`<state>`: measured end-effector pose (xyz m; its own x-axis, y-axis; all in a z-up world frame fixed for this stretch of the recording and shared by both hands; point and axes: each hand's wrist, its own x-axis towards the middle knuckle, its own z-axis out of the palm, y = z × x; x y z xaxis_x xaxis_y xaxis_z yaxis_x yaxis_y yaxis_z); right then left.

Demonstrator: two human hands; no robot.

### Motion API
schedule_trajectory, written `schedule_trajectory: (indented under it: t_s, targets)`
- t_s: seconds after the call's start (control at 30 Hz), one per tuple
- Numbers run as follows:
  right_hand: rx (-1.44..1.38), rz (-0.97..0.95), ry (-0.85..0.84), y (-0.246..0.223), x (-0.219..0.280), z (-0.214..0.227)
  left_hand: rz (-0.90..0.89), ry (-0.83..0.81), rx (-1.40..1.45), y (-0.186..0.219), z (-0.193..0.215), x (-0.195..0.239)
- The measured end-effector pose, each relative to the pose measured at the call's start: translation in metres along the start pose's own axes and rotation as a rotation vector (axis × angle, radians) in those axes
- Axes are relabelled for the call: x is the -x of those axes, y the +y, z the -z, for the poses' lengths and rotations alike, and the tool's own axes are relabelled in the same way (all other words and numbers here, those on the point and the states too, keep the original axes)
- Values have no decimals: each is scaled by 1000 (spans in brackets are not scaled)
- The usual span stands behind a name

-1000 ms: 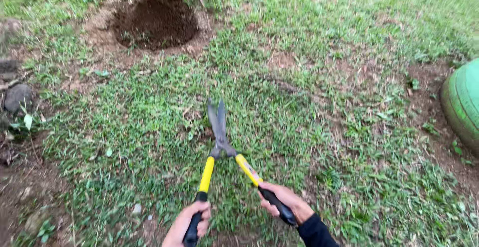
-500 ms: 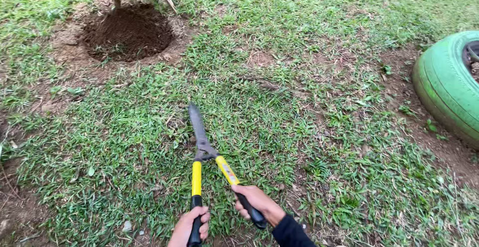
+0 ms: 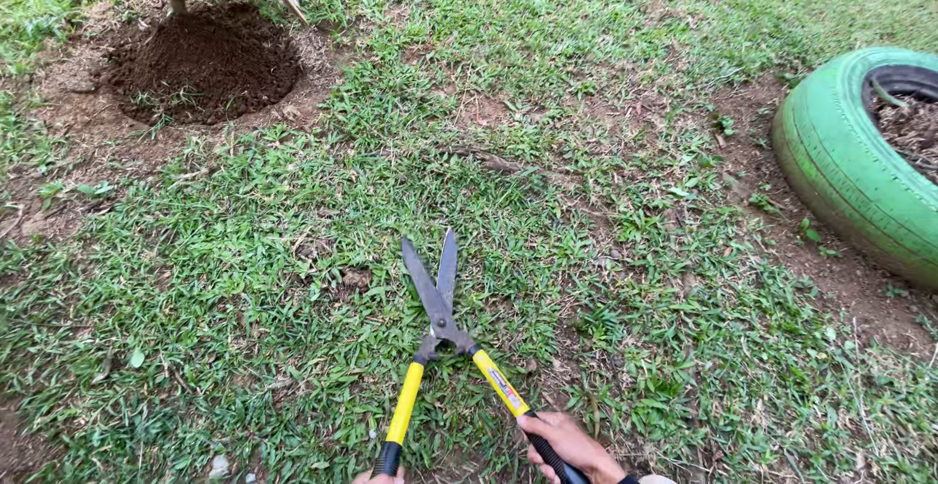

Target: The person walks across a grassy area while holding a pair of garden shears in both hands.

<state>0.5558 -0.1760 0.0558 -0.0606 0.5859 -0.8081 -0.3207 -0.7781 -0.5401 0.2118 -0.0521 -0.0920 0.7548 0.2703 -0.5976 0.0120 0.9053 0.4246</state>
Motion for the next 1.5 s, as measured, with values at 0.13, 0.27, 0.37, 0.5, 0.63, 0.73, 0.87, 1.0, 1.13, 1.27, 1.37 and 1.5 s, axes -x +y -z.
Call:
schedule_trajectory:
  t_s: [0.13,0.27,0.37,0.5,0.63,0.73,0.87,1.0,1.13,1.27,1.37,1.5]
  targets:
    - [-67,-3,-76,6,-13,-12,11,-9,17,-3,8,14]
    - [-115,79,-14,11,-39,-48,-21,144,114,-38,-30,-28]
    - [-121,98,61,15,-34,-50,-47,114,106,-38,-34,-35]
    - [-65,90,70,24,-23,-18,7,-91,-24,-11,7,2]
    - [-53,119,87,22,-49,-25,11,11,75,-6,-9,-6]
    - [-57,207,57,20,-68,-46,-22,243,107,-19,-48,-24]
    - [-132,207,112,16,-47,-19,37,154,17,19,-40,-4]
    - [-150,216,143,17,-16,13,121,90,-116,60,-38,0]
    - [-263,141,213,24,-20,3,213,30,-143,56,-61,-26]
    - [-301,144,261,44,-33,-14,158,134,-88,13,-94,-43]
    - [-289,196,224,34,-27,29,149,97,-158,51,-86,-36]
    - [-171,223,200,19,-26,50,184,73,-234,100,-82,-32]
